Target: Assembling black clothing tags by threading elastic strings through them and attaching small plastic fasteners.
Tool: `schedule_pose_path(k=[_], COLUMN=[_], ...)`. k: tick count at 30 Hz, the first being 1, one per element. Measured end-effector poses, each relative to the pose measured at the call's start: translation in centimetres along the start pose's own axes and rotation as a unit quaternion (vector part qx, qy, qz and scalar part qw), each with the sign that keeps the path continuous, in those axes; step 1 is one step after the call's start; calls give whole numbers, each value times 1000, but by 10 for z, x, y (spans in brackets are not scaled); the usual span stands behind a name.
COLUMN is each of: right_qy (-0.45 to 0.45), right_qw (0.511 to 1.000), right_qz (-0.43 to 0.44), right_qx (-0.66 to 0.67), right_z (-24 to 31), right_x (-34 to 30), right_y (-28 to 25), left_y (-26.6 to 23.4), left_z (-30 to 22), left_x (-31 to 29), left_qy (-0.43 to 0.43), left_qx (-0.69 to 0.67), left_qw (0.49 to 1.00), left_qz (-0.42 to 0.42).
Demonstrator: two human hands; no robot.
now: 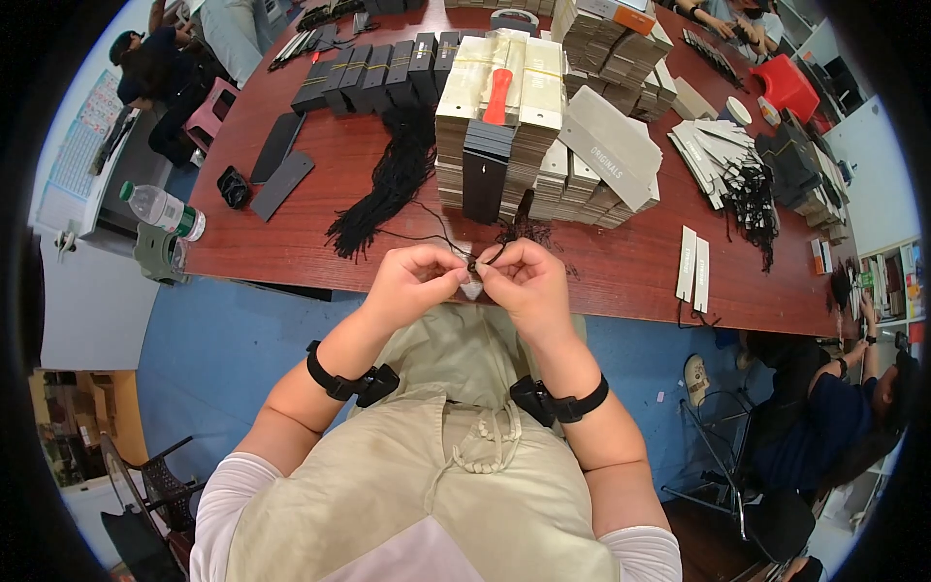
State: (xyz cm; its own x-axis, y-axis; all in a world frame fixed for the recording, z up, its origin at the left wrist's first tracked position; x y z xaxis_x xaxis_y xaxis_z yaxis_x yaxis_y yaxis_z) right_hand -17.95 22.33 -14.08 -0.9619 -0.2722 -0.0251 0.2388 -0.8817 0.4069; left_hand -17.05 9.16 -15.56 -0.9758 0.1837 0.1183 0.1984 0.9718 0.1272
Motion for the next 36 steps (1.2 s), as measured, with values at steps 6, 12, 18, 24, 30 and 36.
schedule_pose_path(k=[6, 12, 18, 24, 30, 36], right_qy=[-79, -202, -182, -183, -110, 46], right_qw=[982, 926, 947, 945, 979, 991], right_qz=[-70, -93, -65, -63, -84, 0], right_qx=[-155, -304, -258, -265, -150, -129], right_z=[12, 35, 31, 29, 14, 14], right_x=[-8, -17, -16, -14, -6, -7], right_y=[1, 11, 12, 11, -12, 7], left_y=[8, 7, 15, 15, 4, 1], left_z=[-10, -14, -1, 7, 6, -5], left_x=[1, 0, 2, 3, 5, 4], left_qy=[17, 42, -91, -88, -57, -43], left_qx=[44, 58, -90, -123, -64, -36], left_qw=[998, 997, 989, 987, 995, 997], left_qz=[34, 26, 67, 60, 41, 45])
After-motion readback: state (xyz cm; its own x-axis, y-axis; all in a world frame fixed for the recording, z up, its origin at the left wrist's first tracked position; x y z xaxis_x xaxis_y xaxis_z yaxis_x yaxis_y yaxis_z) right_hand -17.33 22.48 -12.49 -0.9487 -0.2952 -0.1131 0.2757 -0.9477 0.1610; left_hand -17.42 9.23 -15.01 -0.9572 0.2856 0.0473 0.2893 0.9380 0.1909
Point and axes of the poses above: each hand's wrist, its own x-axis towards the middle knuckle, its own y-axis out of the palm, z = x × y, the point moved 10 cm from there along x, towards the middle knuckle, and after that the axes turned 5 degrees about y, right-handed, at the moved point
